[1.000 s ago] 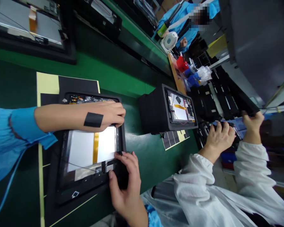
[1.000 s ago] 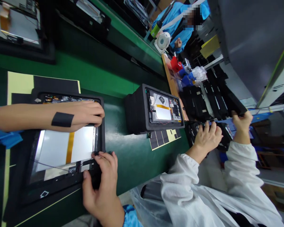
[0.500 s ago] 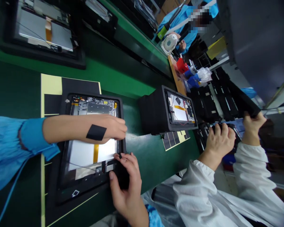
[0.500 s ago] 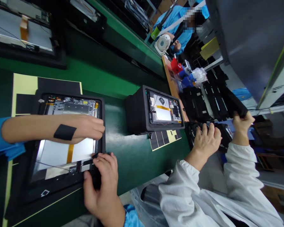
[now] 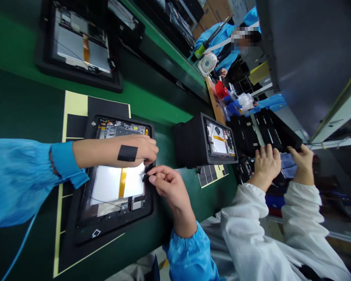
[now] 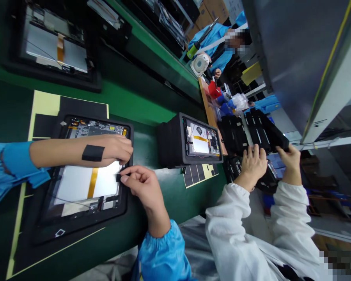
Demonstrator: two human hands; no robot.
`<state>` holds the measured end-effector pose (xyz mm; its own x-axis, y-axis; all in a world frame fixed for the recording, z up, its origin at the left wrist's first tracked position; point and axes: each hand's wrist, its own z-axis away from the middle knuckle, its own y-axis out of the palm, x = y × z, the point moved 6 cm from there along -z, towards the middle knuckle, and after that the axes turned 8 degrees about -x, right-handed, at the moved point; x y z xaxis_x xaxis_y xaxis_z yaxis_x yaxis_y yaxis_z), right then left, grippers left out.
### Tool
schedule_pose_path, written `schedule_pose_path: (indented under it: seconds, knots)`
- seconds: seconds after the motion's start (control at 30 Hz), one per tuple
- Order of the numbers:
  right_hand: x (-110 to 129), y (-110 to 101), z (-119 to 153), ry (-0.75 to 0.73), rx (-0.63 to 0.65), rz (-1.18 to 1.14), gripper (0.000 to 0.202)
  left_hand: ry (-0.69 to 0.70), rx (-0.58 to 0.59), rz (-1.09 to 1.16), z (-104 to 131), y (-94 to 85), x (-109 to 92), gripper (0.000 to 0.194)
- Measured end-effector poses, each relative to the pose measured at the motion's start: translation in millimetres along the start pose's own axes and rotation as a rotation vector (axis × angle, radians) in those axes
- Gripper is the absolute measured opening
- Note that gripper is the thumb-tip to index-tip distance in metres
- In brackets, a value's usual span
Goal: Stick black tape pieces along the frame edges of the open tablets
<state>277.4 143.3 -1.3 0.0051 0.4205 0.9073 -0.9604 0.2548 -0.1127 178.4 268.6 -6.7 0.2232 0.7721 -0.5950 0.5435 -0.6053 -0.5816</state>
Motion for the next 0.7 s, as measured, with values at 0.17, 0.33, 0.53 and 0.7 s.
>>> schedule_pose_path:
  seconds: [0.17,0.33,0.53,0.7]
  knots:
    - [-7,-5,-15,0.015,-0.06,0.033,0.036,0.047,0.042,0.045,-4,2.2,-2,0.028]
    - [-5,-3,-13,-0.056,-0.135,0.048,0.036,0.025,0.077,0.068,-6,-3.8,-11,0.026]
    - [-5,-3,-12,-0.08,-0.18,0.034,0.037,0.005,0.092,0.082,-7,-7.2,-12,0.027]
    - [-5,-3,-12,-0.082,-0.201,0.035,0.034,-0.001,0.106,0.086,-8,-6.4,-12,0.027]
